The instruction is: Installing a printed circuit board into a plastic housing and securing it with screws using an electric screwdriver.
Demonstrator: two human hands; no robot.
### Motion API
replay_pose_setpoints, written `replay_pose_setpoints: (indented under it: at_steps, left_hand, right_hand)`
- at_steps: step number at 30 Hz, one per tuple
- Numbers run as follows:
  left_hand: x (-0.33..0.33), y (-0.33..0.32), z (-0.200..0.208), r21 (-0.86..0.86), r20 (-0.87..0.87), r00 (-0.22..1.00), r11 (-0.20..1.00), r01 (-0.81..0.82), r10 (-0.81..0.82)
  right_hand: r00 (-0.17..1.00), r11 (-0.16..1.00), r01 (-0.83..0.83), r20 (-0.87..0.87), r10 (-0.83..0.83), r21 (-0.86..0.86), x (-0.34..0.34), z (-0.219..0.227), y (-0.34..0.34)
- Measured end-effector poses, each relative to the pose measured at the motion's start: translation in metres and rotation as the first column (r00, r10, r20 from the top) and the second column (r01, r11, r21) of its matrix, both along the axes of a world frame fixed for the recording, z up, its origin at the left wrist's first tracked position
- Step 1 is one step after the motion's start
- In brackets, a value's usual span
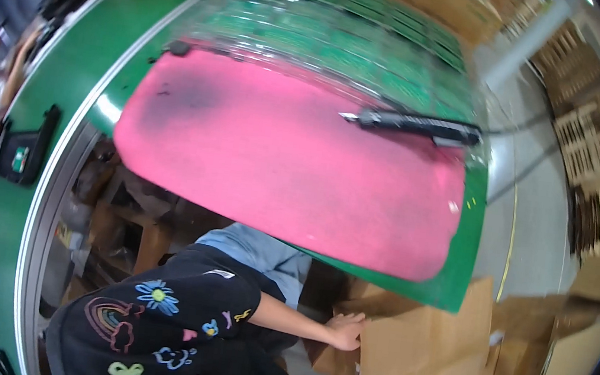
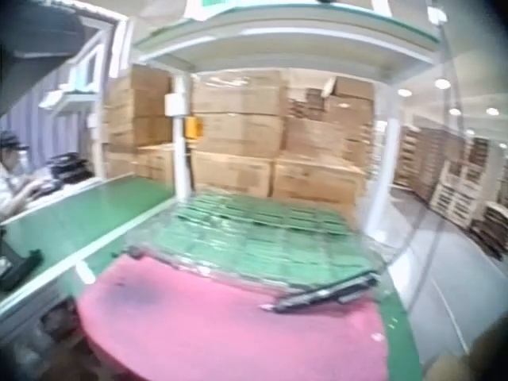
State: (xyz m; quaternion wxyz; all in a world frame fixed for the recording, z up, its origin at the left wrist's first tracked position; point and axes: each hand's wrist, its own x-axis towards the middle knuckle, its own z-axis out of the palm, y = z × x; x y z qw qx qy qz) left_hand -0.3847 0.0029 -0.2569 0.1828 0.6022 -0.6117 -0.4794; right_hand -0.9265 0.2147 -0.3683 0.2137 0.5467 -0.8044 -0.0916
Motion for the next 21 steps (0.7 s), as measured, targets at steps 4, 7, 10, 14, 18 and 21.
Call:
replay_pose_setpoints:
  at_steps: [4, 7, 10, 14, 18, 21]
  left_hand:
    - [0.041, -0.002, 0.016, -0.009, -0.226, 0.959, 0.984, -0.176, 0.170]
    - [0.063, 0.006, 0.013, -0.345, -0.183, 0.972, 0.915, -0.207, 0.151]
    - [0.134, 0.029, 0.084, -0.104, -0.493, 0.849, 0.982, 0.161, -0.191]
    - [0.239, 0.061, 0.222, -0.258, -0.683, 0.660, 0.949, 0.183, -0.313]
    - [0.362, 0.062, 0.302, -0.647, -0.178, 0.956, 0.704, -0.293, 0.234]
    - [0.470, 0.059, 0.287, -0.822, 0.343, 0.500, 0.512, -0.251, 0.796]
  right_hand:
    - [0.988, 0.988, -0.143, 0.050, 0.146, -0.054, 0.004, 0.025, -0.085]
    - [0.965, 0.973, -0.213, 0.132, 0.224, -0.093, 0.018, 0.021, -0.115]
    - [0.938, 0.967, -0.225, 0.241, 0.248, -0.119, 0.047, -0.001, -0.107]
    - [0.891, 0.956, -0.229, 0.356, 0.282, -0.184, 0.079, -0.020, -0.116]
    - [0.853, 0.936, -0.221, 0.411, 0.321, -0.273, 0.102, -0.005, -0.133]
    - [0.815, 0.911, -0.216, 0.448, 0.367, -0.353, 0.124, 0.006, -0.161]
